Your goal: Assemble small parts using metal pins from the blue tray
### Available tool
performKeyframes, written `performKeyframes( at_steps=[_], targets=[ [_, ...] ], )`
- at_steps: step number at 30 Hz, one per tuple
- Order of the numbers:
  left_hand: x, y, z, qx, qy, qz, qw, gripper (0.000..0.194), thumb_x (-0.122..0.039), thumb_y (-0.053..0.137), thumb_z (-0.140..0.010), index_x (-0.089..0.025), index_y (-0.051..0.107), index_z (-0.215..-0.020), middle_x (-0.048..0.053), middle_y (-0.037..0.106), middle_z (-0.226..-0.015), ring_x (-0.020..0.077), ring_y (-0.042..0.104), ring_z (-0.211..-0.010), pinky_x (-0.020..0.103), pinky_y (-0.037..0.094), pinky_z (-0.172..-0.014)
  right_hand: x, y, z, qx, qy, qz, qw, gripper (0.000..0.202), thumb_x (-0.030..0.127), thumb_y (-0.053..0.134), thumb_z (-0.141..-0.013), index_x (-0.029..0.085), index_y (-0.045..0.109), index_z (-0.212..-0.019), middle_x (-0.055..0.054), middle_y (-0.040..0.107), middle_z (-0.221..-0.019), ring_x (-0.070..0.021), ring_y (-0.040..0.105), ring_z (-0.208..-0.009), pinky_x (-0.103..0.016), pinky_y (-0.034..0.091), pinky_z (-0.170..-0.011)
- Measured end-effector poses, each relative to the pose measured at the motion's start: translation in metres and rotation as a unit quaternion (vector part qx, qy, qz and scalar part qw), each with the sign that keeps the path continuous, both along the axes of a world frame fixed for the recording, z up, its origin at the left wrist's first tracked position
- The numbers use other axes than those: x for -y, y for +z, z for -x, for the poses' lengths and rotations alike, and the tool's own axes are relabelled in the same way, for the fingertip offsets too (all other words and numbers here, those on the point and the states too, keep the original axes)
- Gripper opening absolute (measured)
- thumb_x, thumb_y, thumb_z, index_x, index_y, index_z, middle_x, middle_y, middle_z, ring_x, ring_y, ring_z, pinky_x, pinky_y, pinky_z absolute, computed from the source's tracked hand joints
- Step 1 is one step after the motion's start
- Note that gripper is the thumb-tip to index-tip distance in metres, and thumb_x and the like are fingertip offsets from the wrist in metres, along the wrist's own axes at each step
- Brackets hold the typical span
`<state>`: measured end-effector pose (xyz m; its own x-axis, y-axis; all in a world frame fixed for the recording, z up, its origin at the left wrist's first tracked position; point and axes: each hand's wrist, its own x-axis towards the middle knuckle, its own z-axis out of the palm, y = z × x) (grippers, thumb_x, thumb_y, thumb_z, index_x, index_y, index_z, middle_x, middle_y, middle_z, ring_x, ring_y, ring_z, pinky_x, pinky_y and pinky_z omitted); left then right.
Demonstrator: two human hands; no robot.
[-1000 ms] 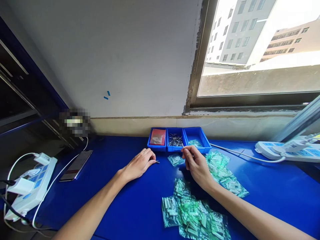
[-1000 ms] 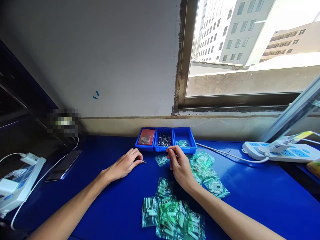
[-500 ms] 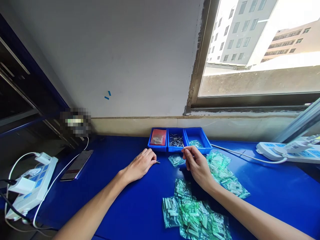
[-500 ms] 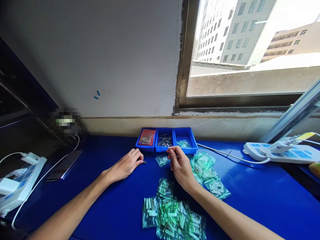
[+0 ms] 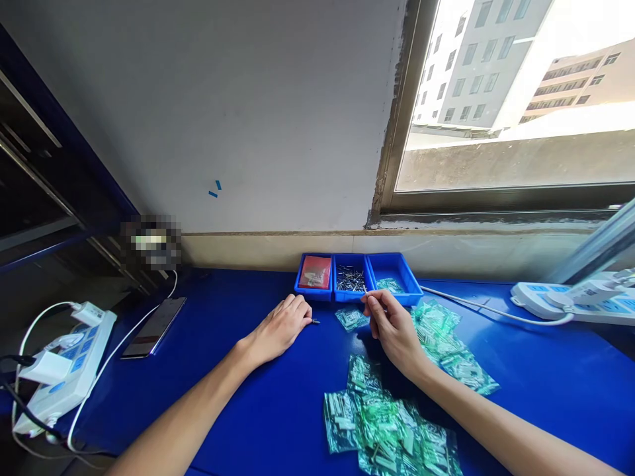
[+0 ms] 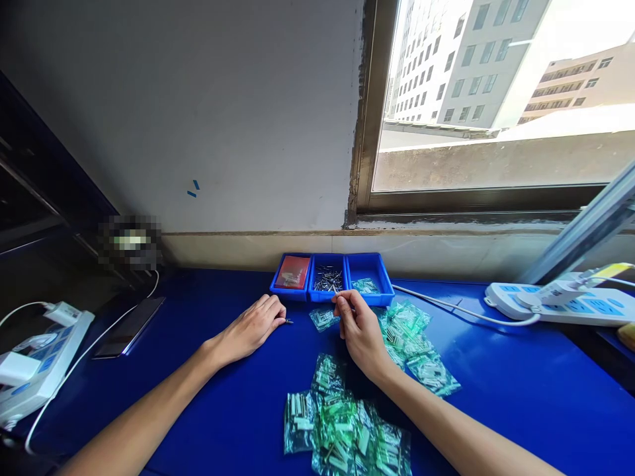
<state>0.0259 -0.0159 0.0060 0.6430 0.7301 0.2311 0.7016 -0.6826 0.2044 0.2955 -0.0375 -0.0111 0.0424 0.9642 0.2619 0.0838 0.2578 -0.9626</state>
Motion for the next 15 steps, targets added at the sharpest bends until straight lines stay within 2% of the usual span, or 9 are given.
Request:
performKeyframes(
  at_steps=[10, 15],
  targets=[
    [0.0019, 0.0084, -0.0003, -0.022, -0.016, -0.011, 1.0, 0.02, -0.027, 0.044, -0.111, -0.02, 0.058, -0.099, 0.006, 0.061, -0.105, 0.0208, 0.056, -0.096, 0.034, 0.048, -0.086, -0.0009, -0.0005, 0.0, 0.002, 0.004, -0.002, 1.0, 0.033, 0.057, 0.055, -0.102, 0.024, 0.061, -0.102, 0.001, 0.059, -0.079, -0.012, 0.048, -0.049, -0.027, 0.04, -0.044],
    [0.0024, 0.0083, -0.0002, -0.026, -0.019, -0.016, 0.999, 0.021, -0.025, 0.041, -0.112, -0.02, 0.061, -0.106, 0.006, 0.061, -0.107, 0.0209, 0.056, -0.097, 0.033, 0.048, -0.086, -0.0006, -0.0016, -0.001, 0.004, 0.005, 0.003, 1.0, 0.033, 0.057, 0.054, -0.103, 0.024, 0.06, -0.103, 0.001, 0.058, -0.079, -0.0118, 0.048, -0.049, -0.026, 0.04, -0.044]
  ],
)
